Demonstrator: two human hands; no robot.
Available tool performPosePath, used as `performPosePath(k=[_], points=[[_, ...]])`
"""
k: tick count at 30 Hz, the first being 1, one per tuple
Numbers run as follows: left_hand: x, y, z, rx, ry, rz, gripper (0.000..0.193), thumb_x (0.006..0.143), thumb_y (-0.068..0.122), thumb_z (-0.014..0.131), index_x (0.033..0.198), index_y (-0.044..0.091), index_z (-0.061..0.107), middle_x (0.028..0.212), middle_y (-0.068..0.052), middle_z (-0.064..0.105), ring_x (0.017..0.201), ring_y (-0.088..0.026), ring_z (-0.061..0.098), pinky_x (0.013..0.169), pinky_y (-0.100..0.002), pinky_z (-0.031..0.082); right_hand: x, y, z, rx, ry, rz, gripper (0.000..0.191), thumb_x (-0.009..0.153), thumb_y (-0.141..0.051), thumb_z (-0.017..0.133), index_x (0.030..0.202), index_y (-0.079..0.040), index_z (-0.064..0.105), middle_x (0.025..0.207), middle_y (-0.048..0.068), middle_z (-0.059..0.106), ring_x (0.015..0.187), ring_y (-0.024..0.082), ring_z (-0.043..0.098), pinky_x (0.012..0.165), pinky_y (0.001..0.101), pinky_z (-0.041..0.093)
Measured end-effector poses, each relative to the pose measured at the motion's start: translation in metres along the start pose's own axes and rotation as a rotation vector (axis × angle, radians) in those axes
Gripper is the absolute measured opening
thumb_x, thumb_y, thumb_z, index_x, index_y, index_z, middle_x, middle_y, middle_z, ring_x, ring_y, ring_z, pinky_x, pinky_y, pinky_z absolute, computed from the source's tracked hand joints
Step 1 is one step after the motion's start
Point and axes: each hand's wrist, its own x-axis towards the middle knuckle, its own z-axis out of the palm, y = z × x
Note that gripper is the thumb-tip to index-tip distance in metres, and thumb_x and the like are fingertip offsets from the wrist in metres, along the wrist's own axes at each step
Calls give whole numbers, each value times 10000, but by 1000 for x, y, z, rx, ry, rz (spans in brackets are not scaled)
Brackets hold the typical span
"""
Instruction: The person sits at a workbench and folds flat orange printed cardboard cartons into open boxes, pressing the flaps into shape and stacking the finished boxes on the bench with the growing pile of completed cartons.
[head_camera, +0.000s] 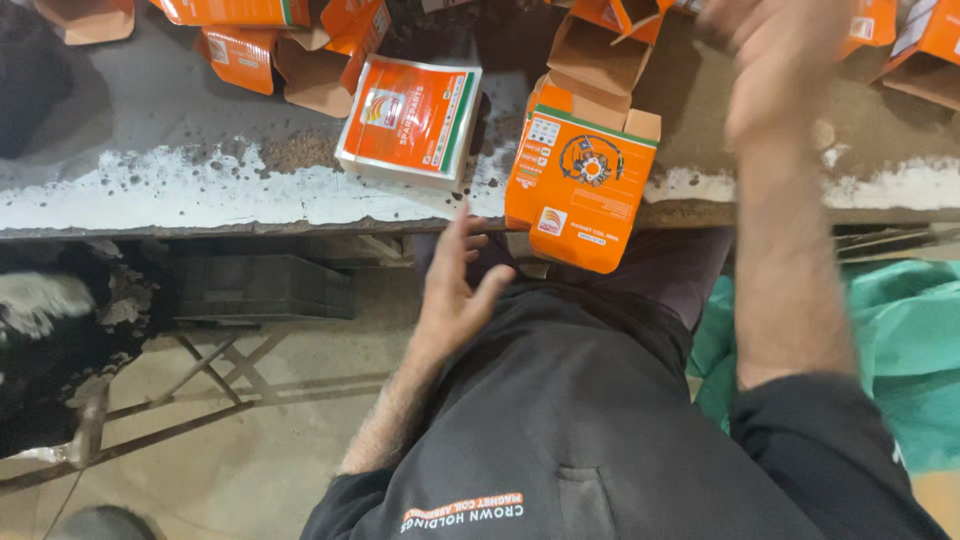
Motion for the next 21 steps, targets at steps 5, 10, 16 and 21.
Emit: performPosePath(k=[5, 10, 16, 21], points=[[18, 14, 16, 309, -39, 265, 835, 893, 282, 819, 1537, 4, 366, 1499, -239, 453, 1403, -425, 451, 1177, -499, 393, -73, -19, 30, -478, -546, -209, 545, 955, -198, 741, 1420, 41, 587, 1396, 214, 607, 1284, 383, 576, 1102, 450, 471], [59, 15, 50, 573, -18, 353, 810, 902, 423, 764, 1511, 16, 419, 1535, -265, 401, 1435, -475, 359, 1215, -548, 282, -94, -30, 47, -613, -636, -131, 522, 928, -231, 758, 1355, 28, 603, 1308, 226, 625, 1242, 400, 563, 1079, 478, 449], [75, -3, 76, 702, 19, 301, 920, 886, 510, 710, 1530, -55, 377, 1601, -289, 327, 1501, -493, 285, 1241, -553, 243, -86, -41, 59, -693, -635, -17, 610, 886, -249, 768, 1417, -37, 553, 1152, 211, 642, 1110, 398, 588, 956, 503, 483], [73, -6, 79, 659, 68, 325, 955, 917, 512, 682, 1537, -114, 313, 1598, -345, 309, 1505, -501, 278, 1251, -557, 222, -57, -47, 77, -624, -643, 189, 673, 924, -348, 732, 1497, -127, 458, 935, 250, 702, 896, 442, 681, 758, 553, 527]])
